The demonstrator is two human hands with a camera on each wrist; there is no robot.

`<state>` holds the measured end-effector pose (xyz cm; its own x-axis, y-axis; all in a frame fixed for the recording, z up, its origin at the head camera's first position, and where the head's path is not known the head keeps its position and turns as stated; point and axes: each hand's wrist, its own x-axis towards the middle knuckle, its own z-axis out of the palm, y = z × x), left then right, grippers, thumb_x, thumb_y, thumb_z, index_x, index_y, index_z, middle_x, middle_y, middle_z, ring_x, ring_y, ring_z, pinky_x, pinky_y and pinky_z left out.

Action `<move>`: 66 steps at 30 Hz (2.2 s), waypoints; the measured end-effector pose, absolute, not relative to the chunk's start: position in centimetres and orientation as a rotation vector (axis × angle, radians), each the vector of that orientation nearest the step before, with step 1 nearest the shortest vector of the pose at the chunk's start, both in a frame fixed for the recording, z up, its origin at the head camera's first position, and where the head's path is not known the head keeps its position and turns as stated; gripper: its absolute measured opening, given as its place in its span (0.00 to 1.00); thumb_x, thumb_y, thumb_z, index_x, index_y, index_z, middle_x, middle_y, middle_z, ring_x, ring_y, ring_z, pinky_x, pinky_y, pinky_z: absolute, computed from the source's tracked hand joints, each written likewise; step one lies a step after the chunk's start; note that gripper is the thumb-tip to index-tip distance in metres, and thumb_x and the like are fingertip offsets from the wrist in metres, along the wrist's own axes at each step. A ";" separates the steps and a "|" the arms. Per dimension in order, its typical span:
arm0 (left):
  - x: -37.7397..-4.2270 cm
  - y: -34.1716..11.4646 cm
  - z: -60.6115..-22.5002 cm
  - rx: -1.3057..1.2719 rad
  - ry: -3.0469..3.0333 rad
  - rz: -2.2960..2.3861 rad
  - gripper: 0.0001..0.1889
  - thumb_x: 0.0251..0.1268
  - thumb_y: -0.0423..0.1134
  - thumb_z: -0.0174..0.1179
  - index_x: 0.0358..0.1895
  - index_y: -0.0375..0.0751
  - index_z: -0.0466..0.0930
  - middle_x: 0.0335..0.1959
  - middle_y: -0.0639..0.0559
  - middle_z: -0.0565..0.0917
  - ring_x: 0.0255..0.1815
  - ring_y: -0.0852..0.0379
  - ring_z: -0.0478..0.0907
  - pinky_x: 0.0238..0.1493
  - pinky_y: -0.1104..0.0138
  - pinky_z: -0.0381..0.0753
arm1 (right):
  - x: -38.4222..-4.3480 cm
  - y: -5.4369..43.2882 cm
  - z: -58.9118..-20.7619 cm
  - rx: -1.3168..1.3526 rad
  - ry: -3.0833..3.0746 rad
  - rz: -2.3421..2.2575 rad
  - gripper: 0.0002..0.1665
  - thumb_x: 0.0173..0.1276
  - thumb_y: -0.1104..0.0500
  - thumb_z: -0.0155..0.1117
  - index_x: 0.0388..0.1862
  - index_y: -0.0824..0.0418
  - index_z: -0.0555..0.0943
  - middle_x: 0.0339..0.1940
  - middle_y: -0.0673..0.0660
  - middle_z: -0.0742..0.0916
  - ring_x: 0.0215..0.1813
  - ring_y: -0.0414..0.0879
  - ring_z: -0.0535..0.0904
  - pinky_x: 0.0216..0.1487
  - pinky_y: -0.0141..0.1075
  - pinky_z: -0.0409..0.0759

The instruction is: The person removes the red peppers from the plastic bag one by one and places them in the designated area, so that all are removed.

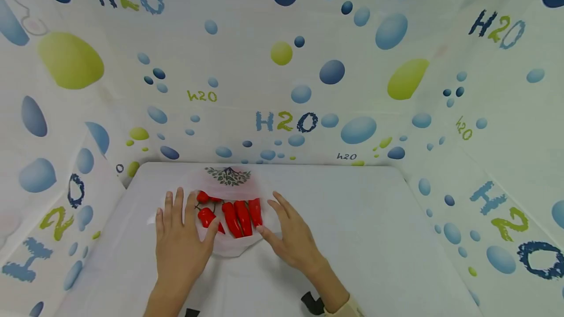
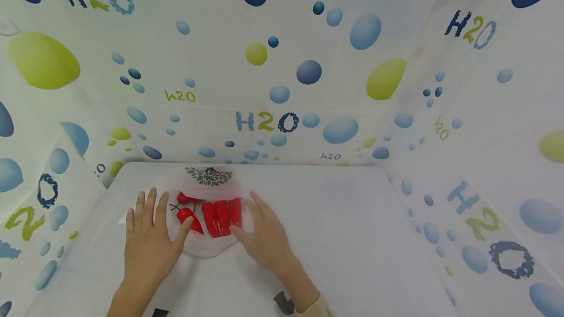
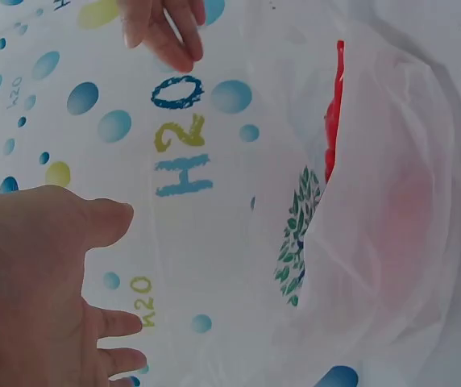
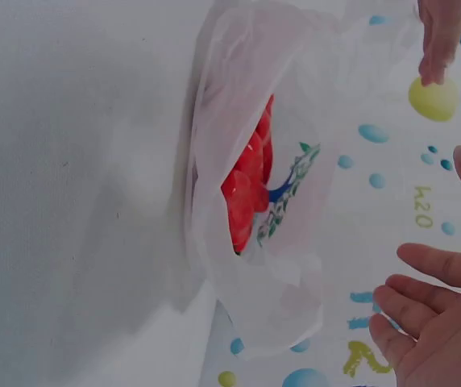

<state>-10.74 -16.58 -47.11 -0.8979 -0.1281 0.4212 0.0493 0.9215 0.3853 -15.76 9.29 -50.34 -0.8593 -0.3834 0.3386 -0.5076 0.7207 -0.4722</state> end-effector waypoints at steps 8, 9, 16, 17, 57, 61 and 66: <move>-11.1 -18.1 -47.0 0.095 -2.568 -0.538 0.47 0.66 0.51 0.66 0.80 0.28 0.54 0.82 0.28 0.53 0.85 0.34 0.38 0.81 0.43 0.31 | -15.7 8.6 -50.9 0.700 -2.788 0.885 0.40 0.77 0.30 0.54 0.79 0.48 0.67 0.82 0.45 0.67 0.72 0.47 0.76 0.63 0.48 0.81; -11.2 -18.3 -47.0 0.100 -2.560 -0.544 0.47 0.66 0.50 0.66 0.80 0.28 0.55 0.81 0.27 0.53 0.85 0.33 0.38 0.81 0.42 0.32 | -15.8 8.6 -51.1 0.704 -2.785 0.899 0.39 0.77 0.31 0.54 0.79 0.48 0.68 0.82 0.46 0.68 0.70 0.47 0.78 0.62 0.47 0.81; -11.6 -19.3 -47.3 0.176 -2.519 -0.599 0.43 0.67 0.42 0.64 0.78 0.24 0.55 0.77 0.23 0.58 0.82 0.27 0.45 0.79 0.36 0.37 | -15.7 7.8 -51.7 0.716 -2.730 0.942 0.37 0.77 0.36 0.60 0.75 0.54 0.72 0.76 0.51 0.75 0.64 0.47 0.82 0.60 0.42 0.82; -11.7 -19.4 -47.4 0.199 -2.510 -0.612 0.42 0.67 0.42 0.64 0.78 0.24 0.55 0.77 0.23 0.58 0.81 0.26 0.46 0.78 0.35 0.40 | -15.7 7.6 -51.9 0.719 -2.723 0.941 0.36 0.77 0.37 0.61 0.75 0.54 0.73 0.76 0.52 0.76 0.65 0.46 0.82 0.60 0.42 0.82; -13.0 -19.6 -52.1 0.559 -2.025 -1.095 0.14 0.77 0.38 0.60 0.58 0.35 0.82 0.45 0.37 0.86 0.43 0.46 0.80 0.45 0.72 0.66 | -19.3 3.7 -56.6 0.314 -2.716 1.022 0.27 0.67 0.52 0.73 0.61 0.64 0.81 0.46 0.55 0.88 0.40 0.42 0.83 0.39 0.35 0.84; -12.9 -19.5 -52.4 0.543 -2.011 -1.104 0.14 0.76 0.36 0.60 0.58 0.35 0.82 0.45 0.38 0.86 0.41 0.51 0.78 0.41 0.72 0.66 | -19.6 3.4 -57.0 0.279 -2.715 1.007 0.26 0.66 0.52 0.74 0.58 0.65 0.82 0.41 0.54 0.88 0.38 0.42 0.81 0.36 0.34 0.82; -12.6 -19.2 -52.4 0.532 -2.039 -1.153 0.15 0.77 0.37 0.59 0.61 0.36 0.80 0.48 0.37 0.85 0.47 0.47 0.78 0.42 0.75 0.65 | -19.8 3.3 -57.2 0.239 -2.715 1.055 0.24 0.67 0.52 0.73 0.55 0.67 0.84 0.38 0.53 0.88 0.36 0.40 0.80 0.34 0.33 0.79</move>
